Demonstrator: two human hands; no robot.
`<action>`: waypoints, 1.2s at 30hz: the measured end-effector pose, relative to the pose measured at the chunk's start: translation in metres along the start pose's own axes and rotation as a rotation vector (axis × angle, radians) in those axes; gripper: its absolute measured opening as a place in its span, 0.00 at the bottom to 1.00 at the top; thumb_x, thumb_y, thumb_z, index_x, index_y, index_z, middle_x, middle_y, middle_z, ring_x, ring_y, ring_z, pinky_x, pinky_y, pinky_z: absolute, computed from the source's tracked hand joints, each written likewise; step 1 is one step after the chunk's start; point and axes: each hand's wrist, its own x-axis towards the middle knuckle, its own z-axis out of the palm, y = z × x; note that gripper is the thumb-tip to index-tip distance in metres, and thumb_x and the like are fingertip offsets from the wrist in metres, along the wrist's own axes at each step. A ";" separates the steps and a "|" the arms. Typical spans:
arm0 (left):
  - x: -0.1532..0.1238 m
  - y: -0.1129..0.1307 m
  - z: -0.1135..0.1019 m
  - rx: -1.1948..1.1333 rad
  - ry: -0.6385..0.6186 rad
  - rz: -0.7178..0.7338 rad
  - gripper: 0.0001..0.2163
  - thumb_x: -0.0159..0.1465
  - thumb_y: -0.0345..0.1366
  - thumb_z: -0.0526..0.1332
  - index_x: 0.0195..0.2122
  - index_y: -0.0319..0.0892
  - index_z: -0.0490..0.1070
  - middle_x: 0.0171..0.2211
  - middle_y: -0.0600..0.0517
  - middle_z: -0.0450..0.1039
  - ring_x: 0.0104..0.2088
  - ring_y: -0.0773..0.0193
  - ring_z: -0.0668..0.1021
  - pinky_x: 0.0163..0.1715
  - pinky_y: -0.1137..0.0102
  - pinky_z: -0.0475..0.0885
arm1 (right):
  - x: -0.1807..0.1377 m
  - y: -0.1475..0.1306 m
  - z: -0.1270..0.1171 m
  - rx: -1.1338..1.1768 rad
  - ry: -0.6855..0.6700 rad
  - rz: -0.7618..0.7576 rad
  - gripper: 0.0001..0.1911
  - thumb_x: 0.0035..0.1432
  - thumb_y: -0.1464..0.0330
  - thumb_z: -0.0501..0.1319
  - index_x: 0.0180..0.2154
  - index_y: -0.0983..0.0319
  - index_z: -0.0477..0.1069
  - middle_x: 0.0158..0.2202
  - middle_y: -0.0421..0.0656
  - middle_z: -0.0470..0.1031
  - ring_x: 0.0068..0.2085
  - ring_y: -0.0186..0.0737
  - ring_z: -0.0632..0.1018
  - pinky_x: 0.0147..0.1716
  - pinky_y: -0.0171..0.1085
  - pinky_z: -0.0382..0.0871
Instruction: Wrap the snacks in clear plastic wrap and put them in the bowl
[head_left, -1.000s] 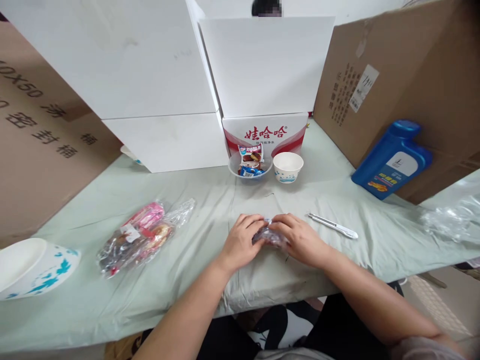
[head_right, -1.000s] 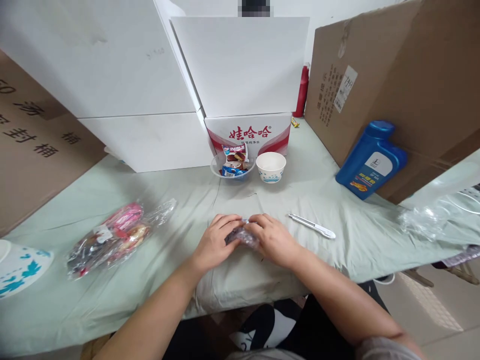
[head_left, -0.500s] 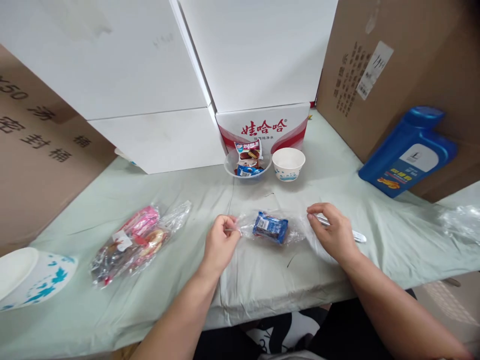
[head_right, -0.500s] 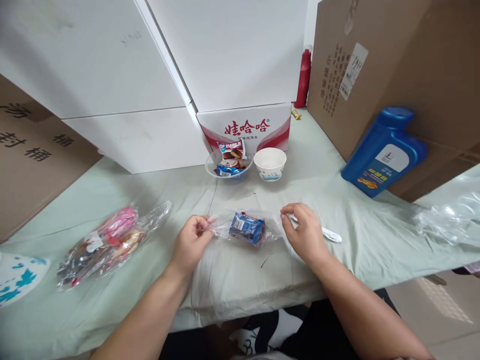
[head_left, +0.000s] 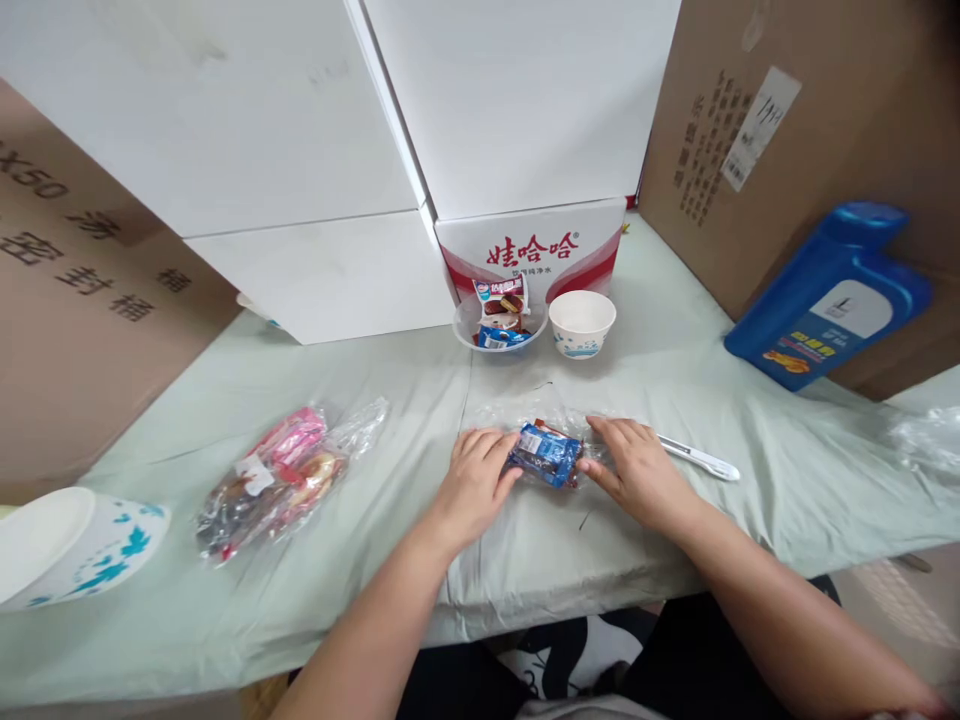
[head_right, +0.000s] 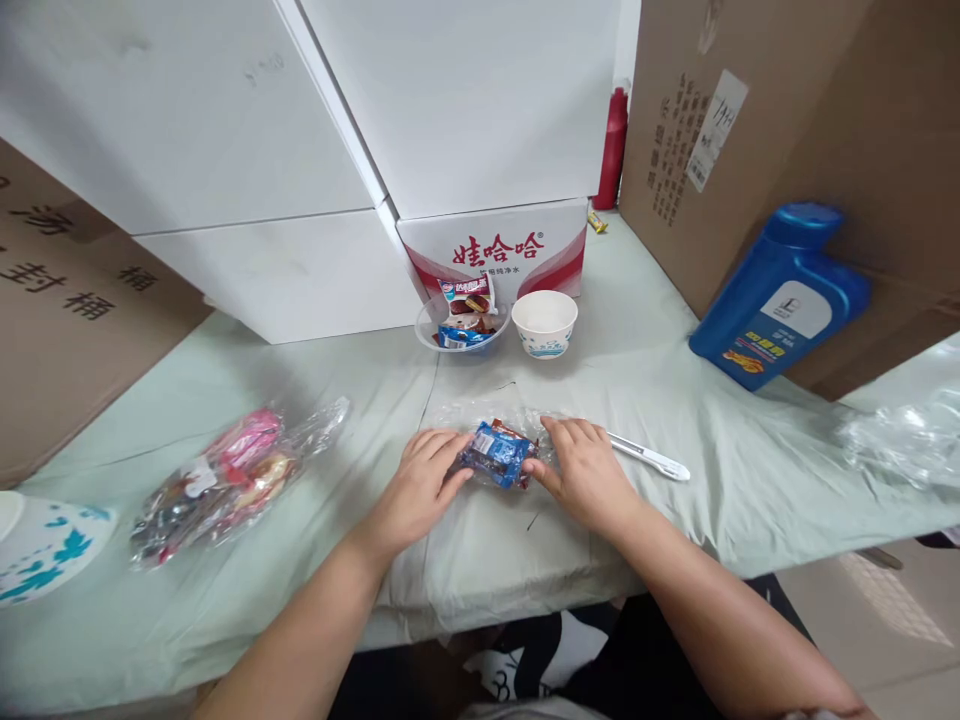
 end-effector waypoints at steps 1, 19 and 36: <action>0.000 0.001 -0.003 -0.005 0.018 0.001 0.11 0.66 0.30 0.55 0.48 0.40 0.71 0.43 0.45 0.75 0.47 0.54 0.75 0.56 0.51 0.64 | 0.000 0.001 -0.001 0.005 -0.023 -0.010 0.24 0.64 0.56 0.58 0.54 0.65 0.67 0.44 0.54 0.76 0.46 0.54 0.75 0.46 0.54 0.69; -0.007 0.013 -0.025 -0.128 -0.191 -0.093 0.26 0.58 0.34 0.67 0.58 0.45 0.65 0.60 0.45 0.66 0.60 0.49 0.68 0.59 0.54 0.65 | 0.011 -0.031 0.004 0.077 -0.090 -0.197 0.16 0.61 0.68 0.61 0.51 0.60 0.70 0.54 0.52 0.70 0.54 0.53 0.70 0.53 0.54 0.67; -0.012 0.010 -0.028 -0.031 -0.431 -0.209 0.41 0.49 0.50 0.72 0.63 0.44 0.62 0.67 0.40 0.54 0.67 0.42 0.56 0.63 0.50 0.56 | 0.140 -0.001 -0.068 0.598 -0.148 0.171 0.24 0.56 0.58 0.62 0.52 0.61 0.69 0.38 0.45 0.77 0.36 0.41 0.78 0.34 0.40 0.73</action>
